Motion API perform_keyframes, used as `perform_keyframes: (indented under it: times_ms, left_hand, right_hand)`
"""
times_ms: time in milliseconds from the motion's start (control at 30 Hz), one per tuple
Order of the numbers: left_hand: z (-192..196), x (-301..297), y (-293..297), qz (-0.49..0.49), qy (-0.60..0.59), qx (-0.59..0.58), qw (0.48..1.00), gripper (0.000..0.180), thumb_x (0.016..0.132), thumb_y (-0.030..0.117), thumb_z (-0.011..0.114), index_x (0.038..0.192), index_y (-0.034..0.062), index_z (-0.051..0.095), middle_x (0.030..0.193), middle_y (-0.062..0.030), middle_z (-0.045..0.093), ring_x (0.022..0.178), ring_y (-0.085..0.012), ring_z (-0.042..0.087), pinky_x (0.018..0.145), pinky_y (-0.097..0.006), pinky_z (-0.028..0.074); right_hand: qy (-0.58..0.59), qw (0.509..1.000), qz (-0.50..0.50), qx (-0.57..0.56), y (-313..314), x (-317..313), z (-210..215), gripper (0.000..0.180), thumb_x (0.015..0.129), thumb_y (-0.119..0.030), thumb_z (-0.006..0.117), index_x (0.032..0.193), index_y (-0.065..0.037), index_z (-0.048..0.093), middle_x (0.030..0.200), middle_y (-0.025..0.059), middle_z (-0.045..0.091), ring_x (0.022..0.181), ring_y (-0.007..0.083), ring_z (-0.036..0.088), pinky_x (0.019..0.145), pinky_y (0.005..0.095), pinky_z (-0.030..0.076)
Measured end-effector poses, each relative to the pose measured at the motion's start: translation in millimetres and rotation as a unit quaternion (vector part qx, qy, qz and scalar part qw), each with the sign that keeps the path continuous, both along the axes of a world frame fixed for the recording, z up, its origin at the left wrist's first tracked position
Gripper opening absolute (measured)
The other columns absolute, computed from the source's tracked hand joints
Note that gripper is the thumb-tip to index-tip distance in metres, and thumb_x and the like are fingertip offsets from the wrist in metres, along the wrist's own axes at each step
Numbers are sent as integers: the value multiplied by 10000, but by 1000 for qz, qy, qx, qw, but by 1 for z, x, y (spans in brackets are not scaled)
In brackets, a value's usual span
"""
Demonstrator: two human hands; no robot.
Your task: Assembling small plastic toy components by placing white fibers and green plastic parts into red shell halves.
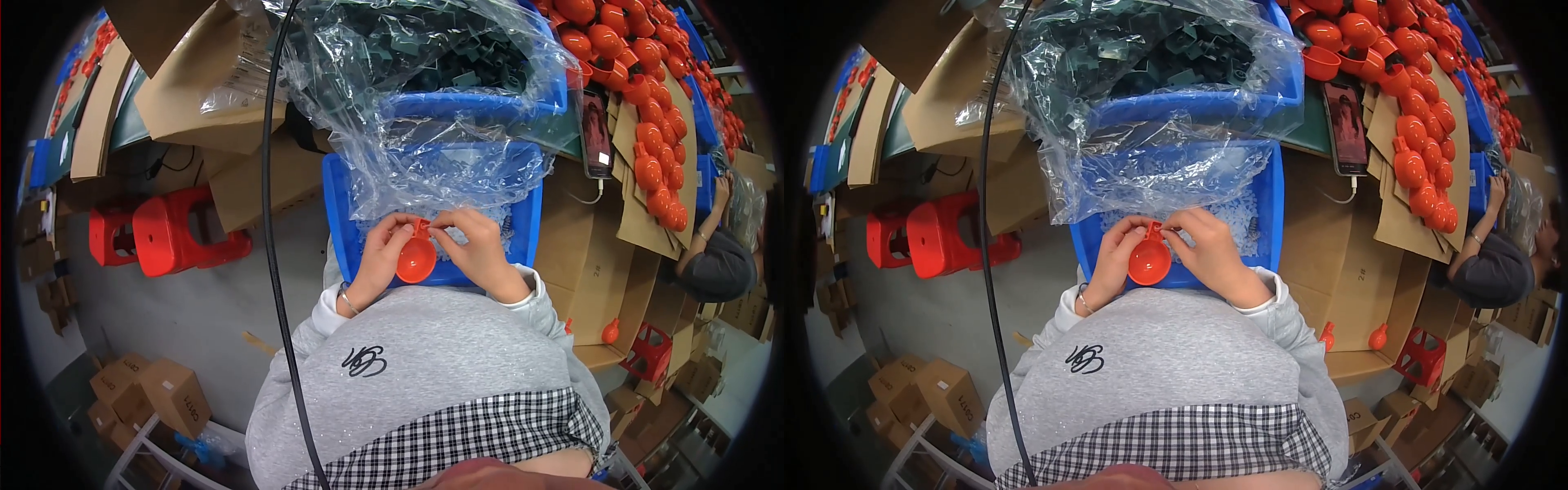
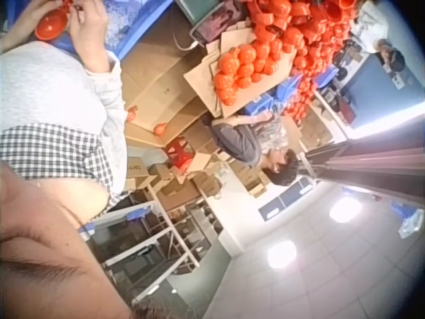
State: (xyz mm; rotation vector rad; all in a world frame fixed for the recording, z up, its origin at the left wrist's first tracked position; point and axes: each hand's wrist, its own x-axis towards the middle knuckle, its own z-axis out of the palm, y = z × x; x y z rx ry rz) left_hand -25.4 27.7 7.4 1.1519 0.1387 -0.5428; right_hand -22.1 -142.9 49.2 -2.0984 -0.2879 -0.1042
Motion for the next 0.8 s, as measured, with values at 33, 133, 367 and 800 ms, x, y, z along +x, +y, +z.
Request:
perform_keyframes:
  times_ms: [33,133,367,800]
  left_hand:
    - [-1,-1,0,0,1,0,1000,208,919,131,481,1051,-8,561,944,-60,624,861,-98,571,769,-227,450]
    - [-2,-2,0,4,-6,14,1000,202,917,123,488,1054,-5,560,930,-57,622,857,-96,571,763,-225,451]
    - [1,-2,0,9,-14,26,1000,202,919,113,492,1065,-11,557,940,-62,618,869,-99,572,769,-225,456]
    - [3,-3,10,25,31,-2,999,222,929,117,463,1078,-22,552,985,-99,625,878,-139,603,774,-246,484]
  right_hand:
    - [-8,1000,-1,-7,0,-1,-1,123,698,-9,711,800,-21,643,800,85,657,714,229,622,622,302,480]
    - [-7,1000,8,-9,2,0,-1,130,699,-11,712,807,-22,639,800,84,653,712,231,619,619,303,479]
    - [-23,1000,18,-11,9,0,-4,146,703,-16,713,828,-24,637,816,91,652,717,232,619,613,298,480]
    - [39,999,4,15,1,5,1,221,693,-64,742,890,-31,649,887,104,656,813,243,623,721,319,478]
